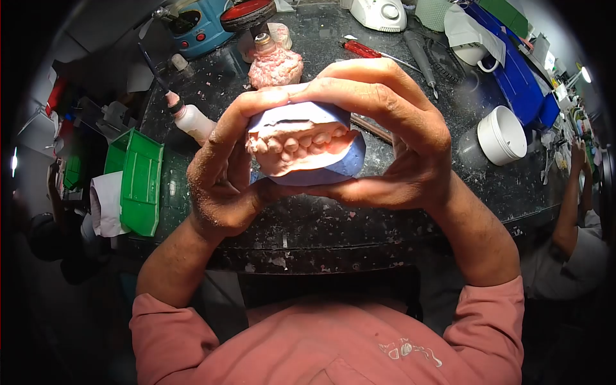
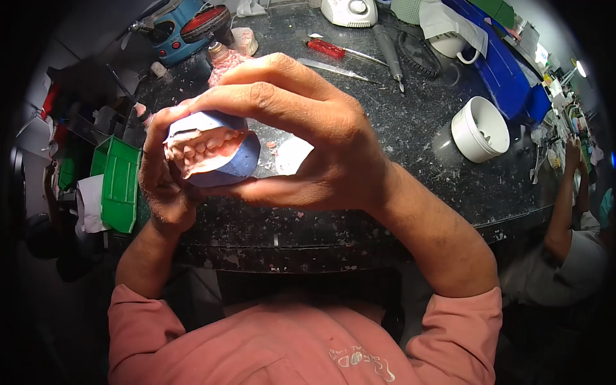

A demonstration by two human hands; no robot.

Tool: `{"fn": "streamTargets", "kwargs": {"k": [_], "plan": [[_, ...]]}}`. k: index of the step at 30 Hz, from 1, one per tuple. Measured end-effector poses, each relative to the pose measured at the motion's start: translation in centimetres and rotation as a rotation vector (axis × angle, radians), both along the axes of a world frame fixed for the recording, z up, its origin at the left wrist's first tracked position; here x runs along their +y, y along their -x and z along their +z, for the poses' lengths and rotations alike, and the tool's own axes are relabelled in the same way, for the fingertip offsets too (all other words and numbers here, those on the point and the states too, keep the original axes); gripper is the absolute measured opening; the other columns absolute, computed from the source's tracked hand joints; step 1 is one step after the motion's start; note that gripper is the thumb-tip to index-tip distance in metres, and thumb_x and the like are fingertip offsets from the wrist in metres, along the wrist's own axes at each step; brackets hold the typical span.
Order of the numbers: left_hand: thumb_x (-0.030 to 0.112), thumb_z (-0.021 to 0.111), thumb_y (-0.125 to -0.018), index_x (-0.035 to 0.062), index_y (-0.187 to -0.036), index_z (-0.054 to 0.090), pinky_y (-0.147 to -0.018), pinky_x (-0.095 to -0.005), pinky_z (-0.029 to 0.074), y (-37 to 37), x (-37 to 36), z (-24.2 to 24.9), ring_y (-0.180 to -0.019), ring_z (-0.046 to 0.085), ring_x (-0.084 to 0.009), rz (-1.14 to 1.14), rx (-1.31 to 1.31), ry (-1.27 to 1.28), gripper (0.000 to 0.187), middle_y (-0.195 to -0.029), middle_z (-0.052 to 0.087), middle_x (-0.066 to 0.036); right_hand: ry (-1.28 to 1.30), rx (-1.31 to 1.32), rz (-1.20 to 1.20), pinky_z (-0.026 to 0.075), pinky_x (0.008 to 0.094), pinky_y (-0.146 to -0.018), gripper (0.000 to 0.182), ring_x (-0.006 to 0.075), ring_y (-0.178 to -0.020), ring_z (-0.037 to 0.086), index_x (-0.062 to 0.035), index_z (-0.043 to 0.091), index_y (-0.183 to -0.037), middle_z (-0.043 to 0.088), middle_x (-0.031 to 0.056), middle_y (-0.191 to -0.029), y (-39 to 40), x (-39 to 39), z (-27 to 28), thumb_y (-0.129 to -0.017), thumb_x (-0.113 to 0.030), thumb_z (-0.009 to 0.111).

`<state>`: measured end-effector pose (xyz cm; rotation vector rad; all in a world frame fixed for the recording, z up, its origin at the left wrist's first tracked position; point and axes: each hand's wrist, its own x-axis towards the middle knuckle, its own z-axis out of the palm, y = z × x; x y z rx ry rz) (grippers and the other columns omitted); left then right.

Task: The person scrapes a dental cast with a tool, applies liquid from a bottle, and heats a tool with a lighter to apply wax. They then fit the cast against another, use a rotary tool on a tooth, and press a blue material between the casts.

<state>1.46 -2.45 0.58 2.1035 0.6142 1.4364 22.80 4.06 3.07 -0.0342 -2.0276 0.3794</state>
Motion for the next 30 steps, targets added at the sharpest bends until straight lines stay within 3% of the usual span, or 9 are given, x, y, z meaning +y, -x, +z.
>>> {"fn": "streamTargets", "kwargs": {"k": [7,9,12,14,16,21,26,28,30], "plan": [[0.030,0.074,-0.082,0.0021,-0.140,0.030,-0.098,-0.0474,0.049,0.0,-0.6,0.2,-0.117,0.054,-0.0335,0.045,-0.012,0.096,0.078,-0.134,0.043,-0.021,-0.117,0.006,-0.008,0.046,0.0407,-0.092,0.064,0.0283,-0.103,0.061,0.0017,0.062,-0.115,0.065,0.0147,-0.110,0.0,0.1,0.6,-0.058,-0.019,0.085],[0.002,0.076,-0.072,-0.0047,-0.134,0.042,-0.105,-0.0432,0.040,-0.1,-0.6,0.2,-0.124,0.049,-0.0316,0.044,-0.119,0.117,0.070,-0.131,0.051,-0.020,-0.062,-0.024,-0.013,0.046,0.0414,-0.092,0.062,0.0277,-0.103,0.061,0.0005,0.062,-0.115,0.064,0.0133,-0.110,0.1,0.3,0.6,-0.060,-0.016,0.086],[0.004,0.078,-0.071,-0.0051,-0.130,0.048,-0.104,-0.0364,0.038,0.2,-0.2,0.9,-0.124,0.050,-0.0270,0.199,0.075,0.007,0.067,-0.127,0.056,-0.020,-0.014,-0.186,-0.081,0.047,0.0409,-0.093,0.067,0.0289,-0.105,0.062,0.0003,0.057,-0.120,0.064,0.0138,-0.109,-0.8,0.6,0.7,-0.061,-0.014,0.086],[0.006,0.081,-0.071,-0.0041,-0.134,0.043,-0.108,-0.0360,0.035,-0.3,0.2,0.9,-0.127,0.048,-0.0248,0.144,-0.042,0.057,0.075,-0.136,0.050,-0.019,0.065,-0.225,-0.042,0.048,0.0392,-0.095,0.067,0.0261,-0.109,0.060,0.0015,0.055,-0.123,0.061,0.0149,-0.115,-0.6,0.7,0.0,-0.066,-0.015,0.086],[0.003,0.081,-0.070,-0.0024,-0.136,0.040,-0.109,-0.0370,0.035,-0.5,-0.1,1.3,-0.128,0.047,-0.0235,0.049,-0.218,0.240,0.078,-0.136,0.049,-0.017,0.455,-0.112,0.066,0.049,0.0380,-0.095,0.065,0.0232,-0.115,0.056,0.0024,0.053,-0.124,0.055,0.0150,-0.125,-0.2,-0.2,-0.4,-0.070,-0.016,0.084],[-0.001,0.083,-0.066,-0.0022,-0.136,0.042,-0.108,-0.0364,0.037,0.6,-0.5,-0.2,-0.125,0.048,-0.0205,0.054,-0.240,0.237,0.081,-0.132,0.052,-0.013,0.697,0.025,0.310,0.035,0.0404,-0.108,0.076,0.0247,-0.128,0.044,0.0041,0.034,-0.136,0.048,0.0152,-0.132,0.6,-0.7,-1.4,-0.077,-0.011,0.079],[0.028,0.089,-0.063,-0.0050,-0.138,0.038,-0.106,-0.0401,0.038,0.4,-0.7,1.0,-0.118,0.054,-0.0265,0.131,-0.145,0.118,0.096,-0.134,0.051,-0.016,0.364,-0.130,0.127,0.034,0.0409,-0.108,0.073,0.0252,-0.128,0.044,0.0053,0.037,-0.135,0.046,0.0164,-0.134,-0.1,0.4,-2.2,-0.078,-0.014,0.078],[0.027,0.089,-0.062,-0.0037,-0.135,0.042,-0.105,-0.0411,0.040,1.0,-0.4,1.1,-0.116,0.057,-0.0286,0.157,-0.113,0.052,0.092,-0.133,0.052,-0.017,0.260,-0.134,0.088,0.034,0.0407,-0.108,0.073,0.0251,-0.127,0.045,0.0063,0.038,-0.136,0.047,0.0170,-0.133,-0.1,0.6,-2.2,-0.078,-0.016,0.078],[0.023,0.089,-0.061,-0.0011,-0.131,0.046,-0.100,-0.0406,0.044,1.6,-0.5,2.5,-0.116,0.057,-0.0291,0.347,0.345,-0.355,0.085,-0.130,0.055,-0.017,0.232,-0.151,0.081,0.034,0.0404,-0.107,0.071,0.0264,-0.126,0.046,0.0058,0.040,-0.135,0.049,0.0181,-0.133,-0.1,1.0,-2.2,-0.079,-0.016,0.077]]}}
